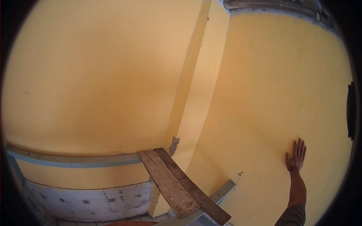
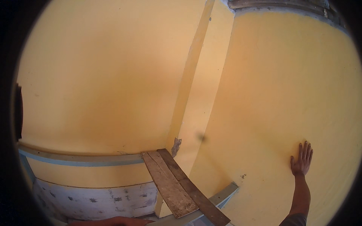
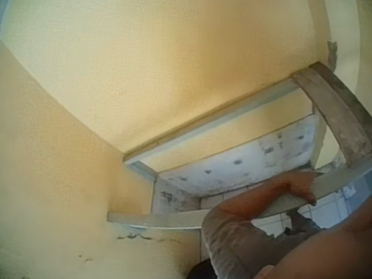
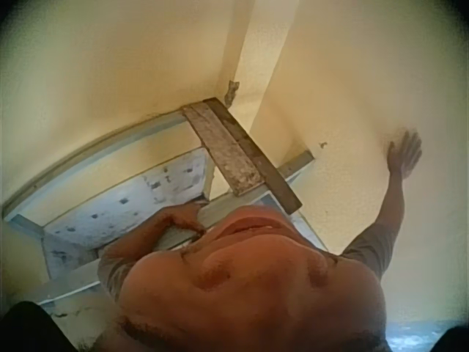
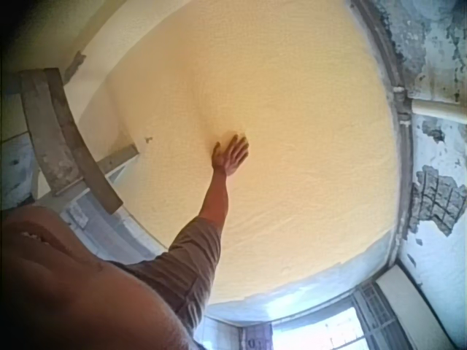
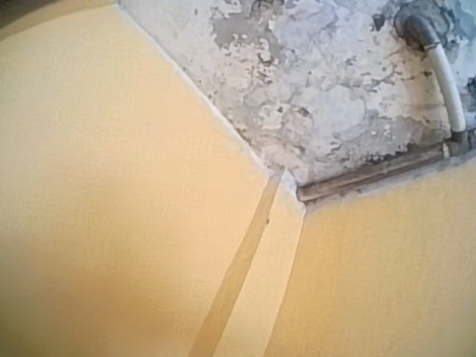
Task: The person positions wooden planks on a metal frame and adjusts the frame by hand.
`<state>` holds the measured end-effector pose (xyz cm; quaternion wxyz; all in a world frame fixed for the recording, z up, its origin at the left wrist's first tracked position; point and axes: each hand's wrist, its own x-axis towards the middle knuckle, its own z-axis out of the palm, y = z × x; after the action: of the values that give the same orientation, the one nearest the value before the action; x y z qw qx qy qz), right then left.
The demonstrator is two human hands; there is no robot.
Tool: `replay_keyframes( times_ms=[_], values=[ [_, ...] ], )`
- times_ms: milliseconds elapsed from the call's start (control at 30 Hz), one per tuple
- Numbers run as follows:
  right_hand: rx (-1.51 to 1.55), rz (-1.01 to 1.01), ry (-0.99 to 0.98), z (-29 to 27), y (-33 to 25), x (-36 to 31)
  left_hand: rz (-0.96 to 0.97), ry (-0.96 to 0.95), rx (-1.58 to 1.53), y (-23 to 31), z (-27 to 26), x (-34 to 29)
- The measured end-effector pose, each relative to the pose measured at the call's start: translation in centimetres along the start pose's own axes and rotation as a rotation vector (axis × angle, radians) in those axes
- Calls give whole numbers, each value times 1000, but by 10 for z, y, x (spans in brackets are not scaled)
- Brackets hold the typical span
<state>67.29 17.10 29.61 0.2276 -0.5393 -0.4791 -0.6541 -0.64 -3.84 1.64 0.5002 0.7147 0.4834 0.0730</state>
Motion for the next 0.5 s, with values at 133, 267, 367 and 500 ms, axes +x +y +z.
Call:
replay_keyframes(
  times_ms=[133,267,367,500],
  values=[
    [17,52,-130,-2,-1,0,-3,4,-10,-4,0,0],
    [16,42,-95,-4,-1,1,4,10,-22,-5,1,1],
    [27,49,-107,-4,-1,1,4,15,-27,-6,0,1],
    [39,11,-9,-3,0,0,7,16,-39,-8,2,2]
  ],
)
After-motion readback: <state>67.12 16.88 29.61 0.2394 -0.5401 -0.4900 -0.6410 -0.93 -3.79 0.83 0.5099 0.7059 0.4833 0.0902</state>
